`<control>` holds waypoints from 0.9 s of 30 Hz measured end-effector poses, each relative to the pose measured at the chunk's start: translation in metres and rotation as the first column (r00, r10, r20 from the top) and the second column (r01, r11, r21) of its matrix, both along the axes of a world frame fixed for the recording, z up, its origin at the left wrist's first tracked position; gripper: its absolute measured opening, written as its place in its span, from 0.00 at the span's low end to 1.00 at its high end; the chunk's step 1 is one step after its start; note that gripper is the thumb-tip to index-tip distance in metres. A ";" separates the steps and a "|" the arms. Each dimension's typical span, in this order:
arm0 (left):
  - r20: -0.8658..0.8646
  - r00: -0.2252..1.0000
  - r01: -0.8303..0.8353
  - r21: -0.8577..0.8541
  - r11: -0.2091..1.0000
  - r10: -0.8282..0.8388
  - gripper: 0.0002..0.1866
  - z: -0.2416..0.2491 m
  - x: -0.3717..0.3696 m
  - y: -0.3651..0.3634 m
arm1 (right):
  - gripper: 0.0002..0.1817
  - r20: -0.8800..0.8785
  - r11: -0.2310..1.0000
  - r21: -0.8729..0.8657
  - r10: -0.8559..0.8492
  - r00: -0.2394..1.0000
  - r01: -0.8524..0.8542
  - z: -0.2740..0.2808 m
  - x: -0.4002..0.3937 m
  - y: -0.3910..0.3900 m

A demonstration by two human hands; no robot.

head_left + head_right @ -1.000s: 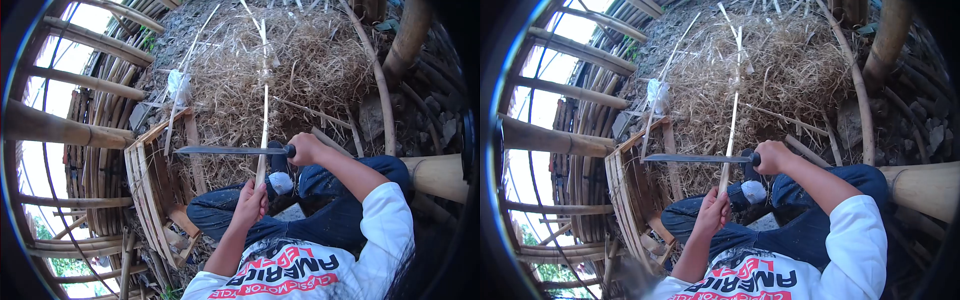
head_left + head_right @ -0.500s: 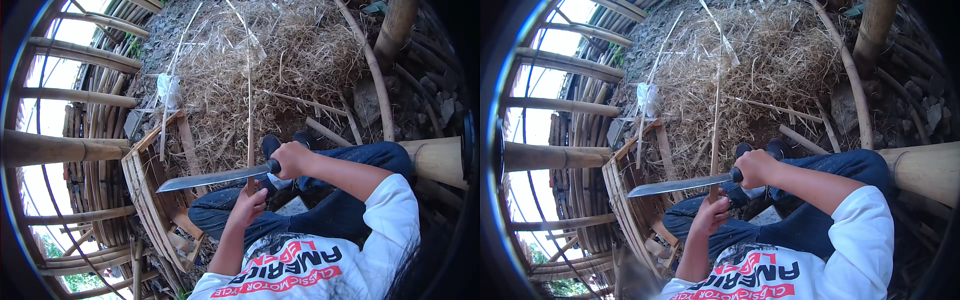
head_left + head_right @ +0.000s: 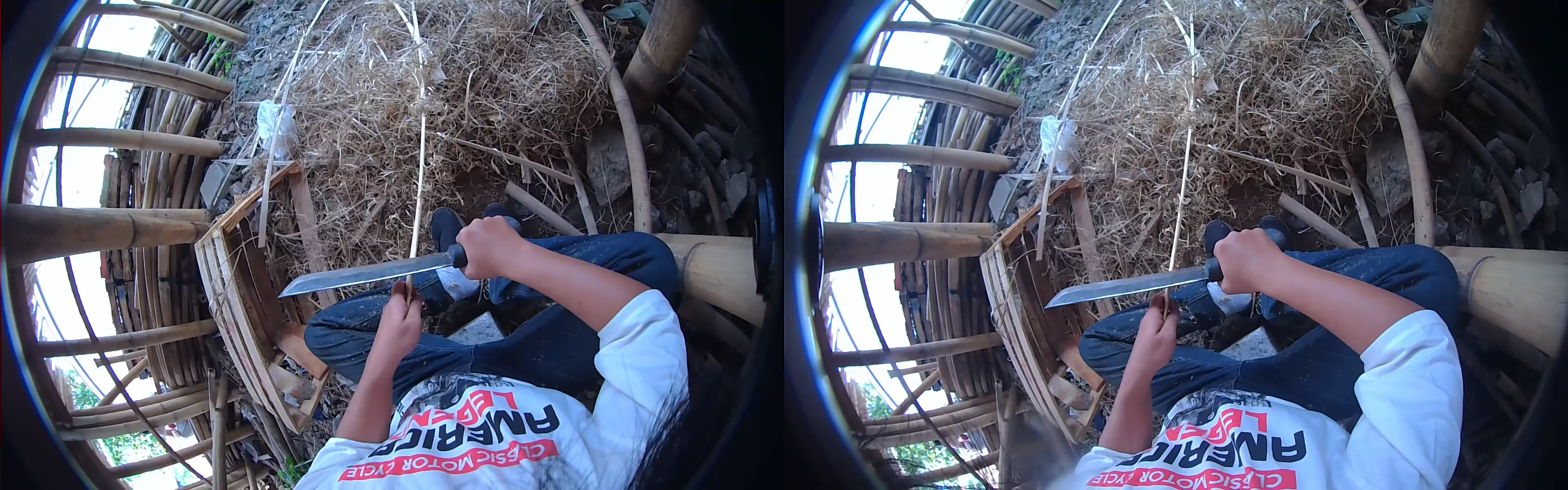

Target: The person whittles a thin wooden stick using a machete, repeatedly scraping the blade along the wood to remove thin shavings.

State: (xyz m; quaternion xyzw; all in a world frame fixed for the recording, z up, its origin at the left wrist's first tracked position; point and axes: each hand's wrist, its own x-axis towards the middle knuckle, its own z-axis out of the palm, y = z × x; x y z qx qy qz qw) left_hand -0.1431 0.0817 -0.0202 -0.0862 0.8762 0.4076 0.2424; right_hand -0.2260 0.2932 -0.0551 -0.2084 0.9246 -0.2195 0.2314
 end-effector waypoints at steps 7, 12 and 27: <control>0.047 0.998 -0.036 -0.013 0.999 0.036 0.10 0.012 -0.002 -0.004 | 0.13 -0.048 0.999 0.021 -0.048 0.998 0.049 -0.015 -0.009 0.012; 0.070 0.996 -0.051 -0.028 0.998 0.053 0.10 0.019 -0.002 -0.003 | 0.11 -0.132 0.998 -0.017 -0.058 0.990 0.056 -0.026 -0.011 0.012; 0.046 0.996 -0.074 0.015 0.997 0.073 0.08 0.019 0.002 -0.014 | 0.12 -0.141 0.999 0.006 -0.040 0.989 0.042 -0.024 -0.014 0.014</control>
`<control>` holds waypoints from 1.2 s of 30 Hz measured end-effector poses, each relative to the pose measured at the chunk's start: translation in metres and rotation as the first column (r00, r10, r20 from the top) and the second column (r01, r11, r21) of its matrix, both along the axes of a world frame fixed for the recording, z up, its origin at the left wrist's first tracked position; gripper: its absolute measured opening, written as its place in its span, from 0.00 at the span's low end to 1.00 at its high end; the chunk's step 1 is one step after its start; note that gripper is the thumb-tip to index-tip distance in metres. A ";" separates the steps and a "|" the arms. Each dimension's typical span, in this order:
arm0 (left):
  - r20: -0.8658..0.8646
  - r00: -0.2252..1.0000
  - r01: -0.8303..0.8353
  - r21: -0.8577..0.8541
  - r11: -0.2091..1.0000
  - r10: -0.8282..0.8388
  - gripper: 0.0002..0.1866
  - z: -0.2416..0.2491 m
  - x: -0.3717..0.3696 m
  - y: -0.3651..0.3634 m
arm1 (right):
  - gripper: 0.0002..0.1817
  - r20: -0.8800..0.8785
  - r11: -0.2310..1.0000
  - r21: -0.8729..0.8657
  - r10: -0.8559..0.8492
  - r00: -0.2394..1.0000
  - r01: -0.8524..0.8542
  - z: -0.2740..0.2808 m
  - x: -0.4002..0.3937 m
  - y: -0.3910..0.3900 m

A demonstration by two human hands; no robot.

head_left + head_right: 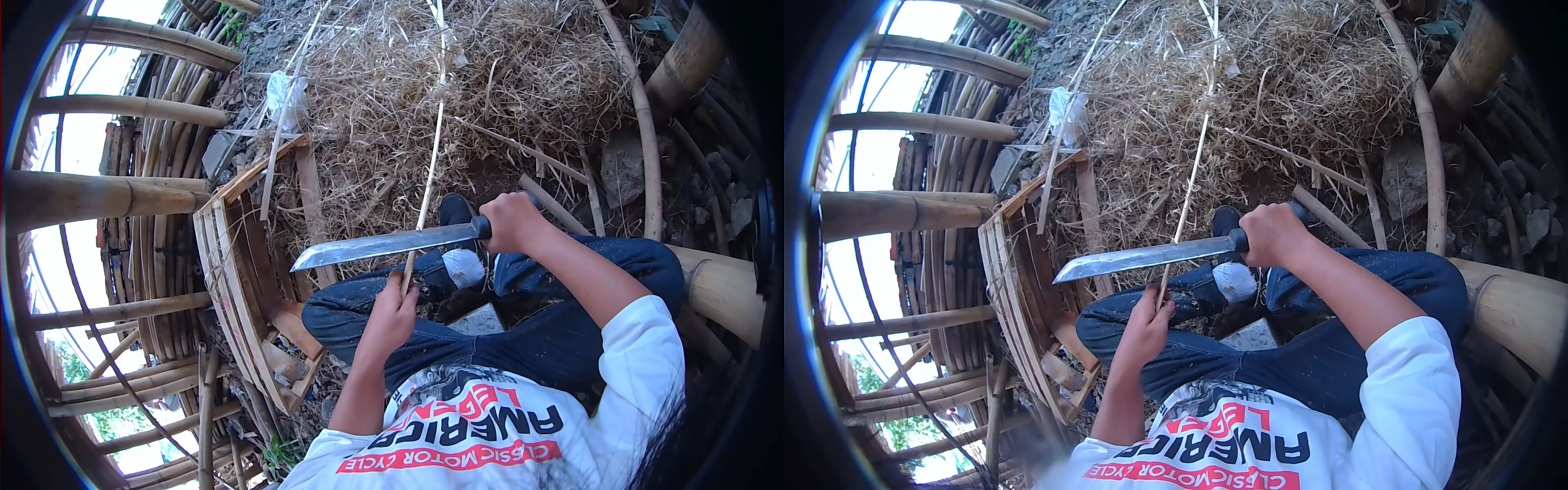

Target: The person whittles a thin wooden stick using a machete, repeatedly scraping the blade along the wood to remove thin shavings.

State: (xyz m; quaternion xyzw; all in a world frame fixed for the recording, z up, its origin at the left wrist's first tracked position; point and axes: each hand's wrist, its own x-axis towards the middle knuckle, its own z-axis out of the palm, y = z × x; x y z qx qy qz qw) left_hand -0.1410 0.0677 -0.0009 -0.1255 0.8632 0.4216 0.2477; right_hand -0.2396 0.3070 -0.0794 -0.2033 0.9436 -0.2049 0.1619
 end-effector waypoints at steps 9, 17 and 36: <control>-0.094 0.996 0.008 0.015 1.000 -0.006 0.06 0.000 0.007 -0.033 | 0.12 -0.033 0.998 0.018 -0.064 0.997 0.065 -0.010 -0.008 0.010; -0.104 0.994 -0.048 -0.051 0.998 0.042 0.09 0.017 0.002 -0.021 | 0.09 -0.041 0.973 -0.223 -0.063 0.997 0.052 -0.008 0.006 -0.002; -0.088 0.991 0.089 -0.140 0.986 -0.102 0.11 0.016 0.006 0.016 | 0.11 0.050 0.983 -0.180 -0.011 0.999 0.020 -0.001 0.004 -0.006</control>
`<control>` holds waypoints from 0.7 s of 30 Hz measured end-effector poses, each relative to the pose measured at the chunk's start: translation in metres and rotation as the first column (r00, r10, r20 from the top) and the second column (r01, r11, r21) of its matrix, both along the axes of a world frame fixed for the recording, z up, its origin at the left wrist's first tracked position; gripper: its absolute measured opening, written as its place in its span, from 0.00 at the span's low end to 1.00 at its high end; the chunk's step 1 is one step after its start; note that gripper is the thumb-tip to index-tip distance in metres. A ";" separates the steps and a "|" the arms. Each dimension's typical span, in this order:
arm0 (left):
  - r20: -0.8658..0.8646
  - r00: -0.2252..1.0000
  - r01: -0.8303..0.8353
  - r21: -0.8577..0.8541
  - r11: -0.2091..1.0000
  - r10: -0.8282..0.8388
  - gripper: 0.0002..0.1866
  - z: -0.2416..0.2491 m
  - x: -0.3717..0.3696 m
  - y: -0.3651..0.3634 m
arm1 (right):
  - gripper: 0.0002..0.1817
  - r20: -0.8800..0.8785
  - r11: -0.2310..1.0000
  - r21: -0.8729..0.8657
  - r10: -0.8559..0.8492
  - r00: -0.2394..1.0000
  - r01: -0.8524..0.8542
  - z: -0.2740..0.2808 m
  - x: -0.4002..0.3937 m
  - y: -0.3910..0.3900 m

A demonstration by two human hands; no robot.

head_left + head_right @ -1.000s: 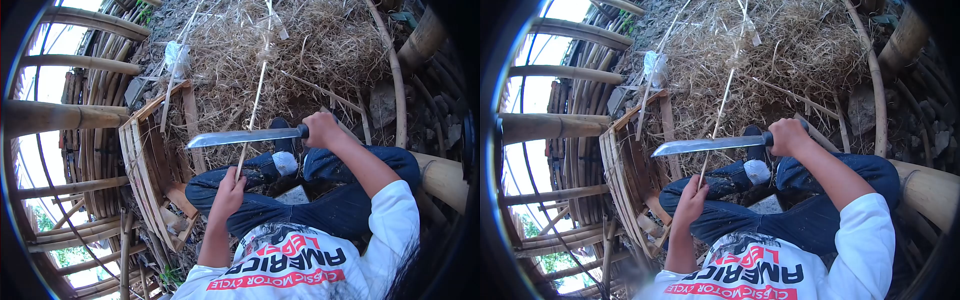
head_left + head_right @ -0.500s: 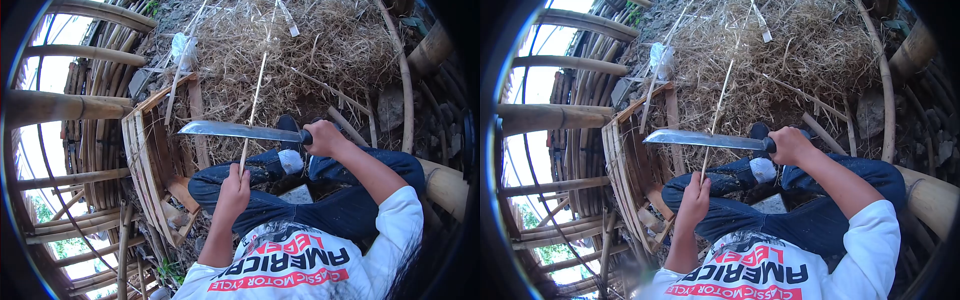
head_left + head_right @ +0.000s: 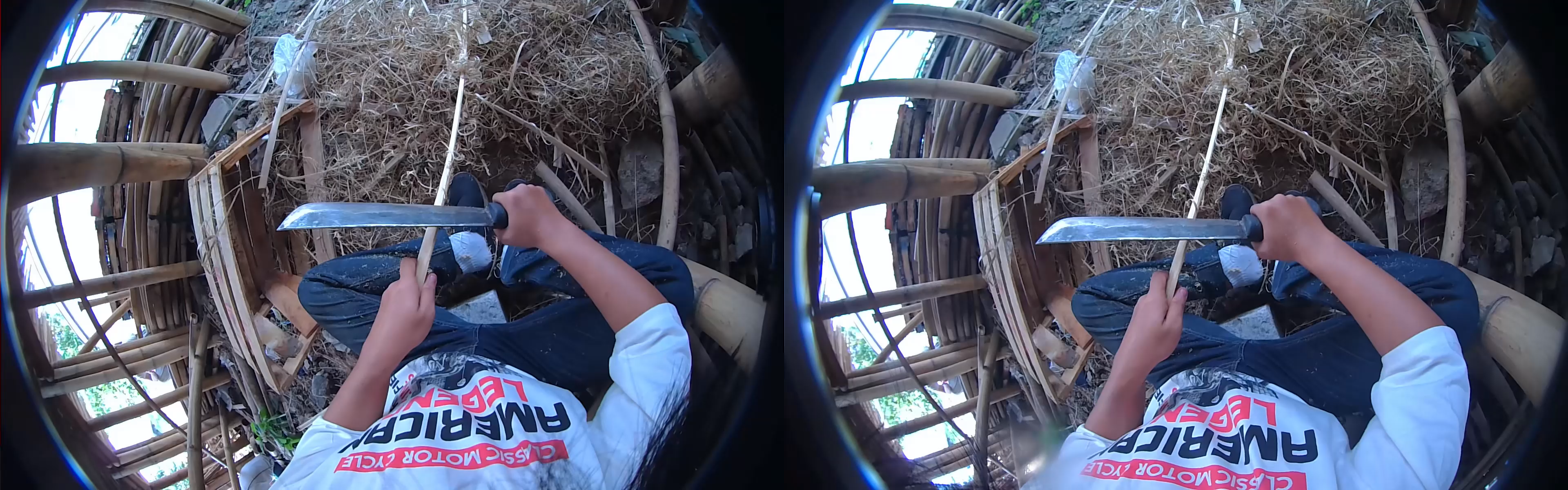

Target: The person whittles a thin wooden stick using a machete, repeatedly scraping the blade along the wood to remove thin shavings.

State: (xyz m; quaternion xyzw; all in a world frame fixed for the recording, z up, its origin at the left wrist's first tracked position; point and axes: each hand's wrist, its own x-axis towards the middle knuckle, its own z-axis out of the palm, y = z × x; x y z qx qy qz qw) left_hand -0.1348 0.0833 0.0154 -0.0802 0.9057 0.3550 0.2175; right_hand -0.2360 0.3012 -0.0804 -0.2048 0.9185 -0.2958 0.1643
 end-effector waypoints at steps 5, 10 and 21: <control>0.023 0.999 0.022 0.046 0.999 -0.023 0.10 -0.007 0.006 -0.001 | 0.11 -0.002 0.997 0.058 -0.041 0.999 0.041 -0.018 -0.002 0.007; 0.059 0.998 -0.014 0.048 0.999 0.012 0.08 -0.007 0.006 -0.004 | 0.08 -0.078 0.997 0.071 -0.036 0.996 0.041 -0.016 -0.004 0.008; 0.066 0.994 -0.093 0.115 0.989 0.086 0.05 0.004 0.013 -0.033 | 0.09 -0.098 0.983 0.055 -0.167 0.981 0.173 -0.023 -0.010 0.020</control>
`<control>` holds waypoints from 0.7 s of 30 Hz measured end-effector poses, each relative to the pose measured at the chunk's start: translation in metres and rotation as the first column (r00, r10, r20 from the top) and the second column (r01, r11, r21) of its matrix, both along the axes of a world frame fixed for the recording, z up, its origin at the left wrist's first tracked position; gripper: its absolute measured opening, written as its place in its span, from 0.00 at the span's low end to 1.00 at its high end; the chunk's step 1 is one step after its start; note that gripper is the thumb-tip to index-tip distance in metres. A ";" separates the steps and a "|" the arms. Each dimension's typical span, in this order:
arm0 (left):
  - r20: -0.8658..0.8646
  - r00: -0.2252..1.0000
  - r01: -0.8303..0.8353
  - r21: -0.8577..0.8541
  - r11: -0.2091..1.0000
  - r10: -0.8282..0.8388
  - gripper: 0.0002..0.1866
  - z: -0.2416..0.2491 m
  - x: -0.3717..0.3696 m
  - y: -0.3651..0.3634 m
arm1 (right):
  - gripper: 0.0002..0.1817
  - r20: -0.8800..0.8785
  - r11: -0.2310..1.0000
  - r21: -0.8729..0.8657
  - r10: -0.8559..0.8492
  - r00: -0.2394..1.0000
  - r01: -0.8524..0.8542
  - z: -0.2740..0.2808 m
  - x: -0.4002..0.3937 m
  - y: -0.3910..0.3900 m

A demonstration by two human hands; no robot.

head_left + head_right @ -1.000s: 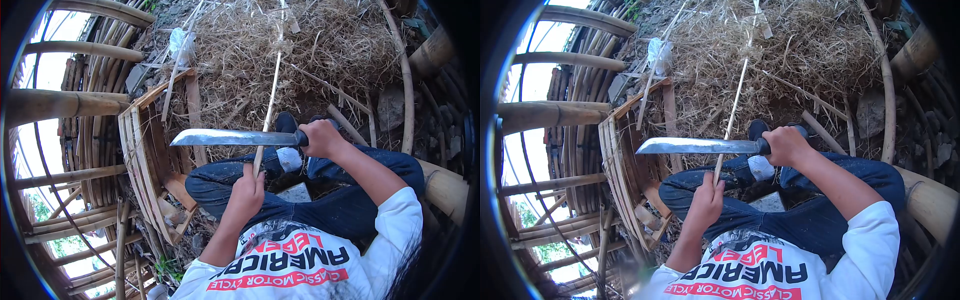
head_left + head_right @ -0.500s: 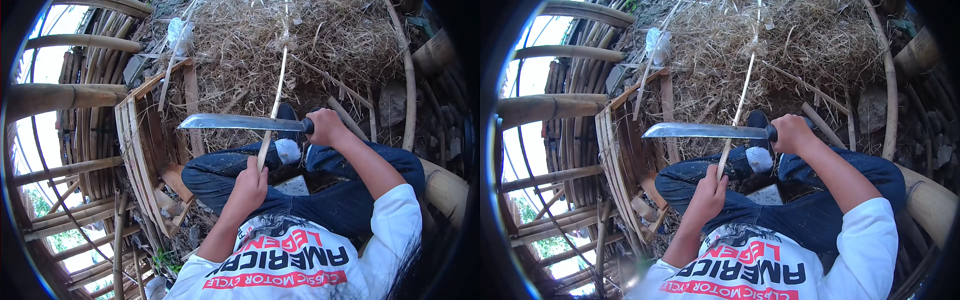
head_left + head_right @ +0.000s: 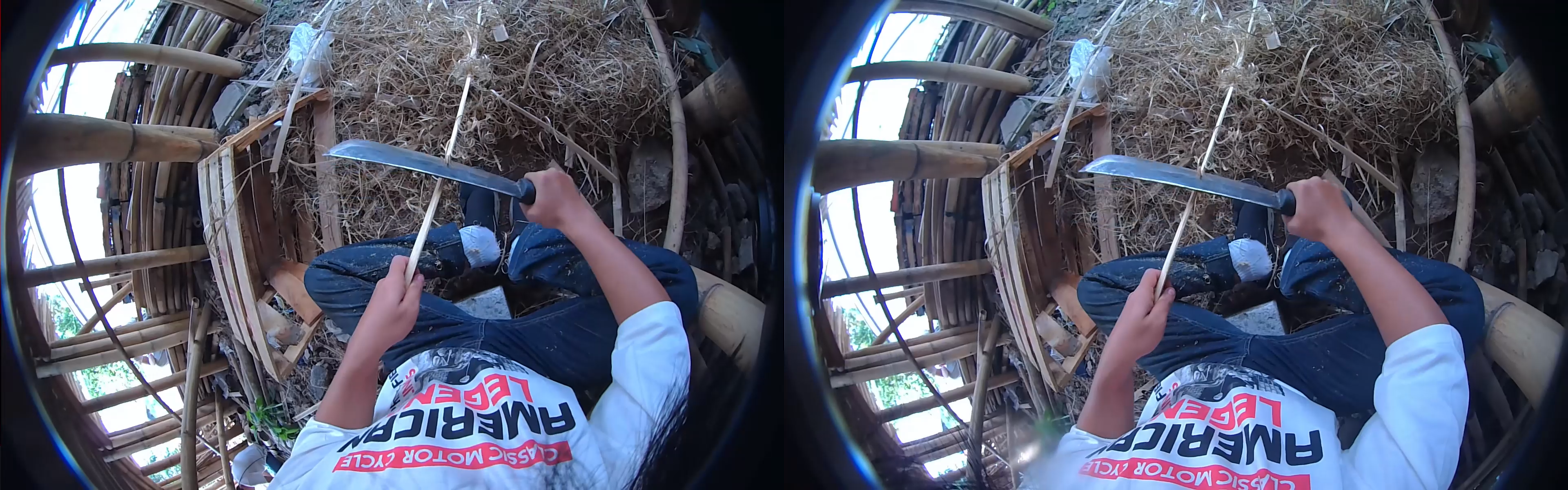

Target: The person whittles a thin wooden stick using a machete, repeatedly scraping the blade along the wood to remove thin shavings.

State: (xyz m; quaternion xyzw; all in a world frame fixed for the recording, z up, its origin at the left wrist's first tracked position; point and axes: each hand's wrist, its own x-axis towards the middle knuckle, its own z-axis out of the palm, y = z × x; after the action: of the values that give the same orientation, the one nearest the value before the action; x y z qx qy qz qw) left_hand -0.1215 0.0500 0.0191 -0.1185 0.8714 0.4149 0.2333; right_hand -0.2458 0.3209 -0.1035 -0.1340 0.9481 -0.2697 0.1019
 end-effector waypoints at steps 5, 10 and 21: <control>-0.013 1.000 -0.006 0.046 0.999 0.006 0.07 0.002 -0.002 -0.005 | 0.10 0.017 0.996 -0.083 0.011 1.000 -0.009 0.008 0.001 -0.006; 0.012 0.999 -0.039 0.108 0.993 0.038 0.07 0.003 0.000 -0.006 | 0.09 0.033 0.988 -0.156 0.006 0.999 -0.001 0.010 0.008 -0.012; 0.021 1.000 -0.004 0.130 0.992 0.001 0.05 0.005 -0.003 -0.003 | 0.08 -0.123 0.997 0.071 -0.017 0.992 0.026 0.000 -0.005 0.001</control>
State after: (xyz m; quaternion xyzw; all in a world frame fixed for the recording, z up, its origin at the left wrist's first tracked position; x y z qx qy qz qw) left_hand -0.1242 0.0469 0.0243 -0.1084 0.8399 0.4696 0.2494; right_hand -0.2510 0.3223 -0.1039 -0.1365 0.9631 -0.2275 0.0455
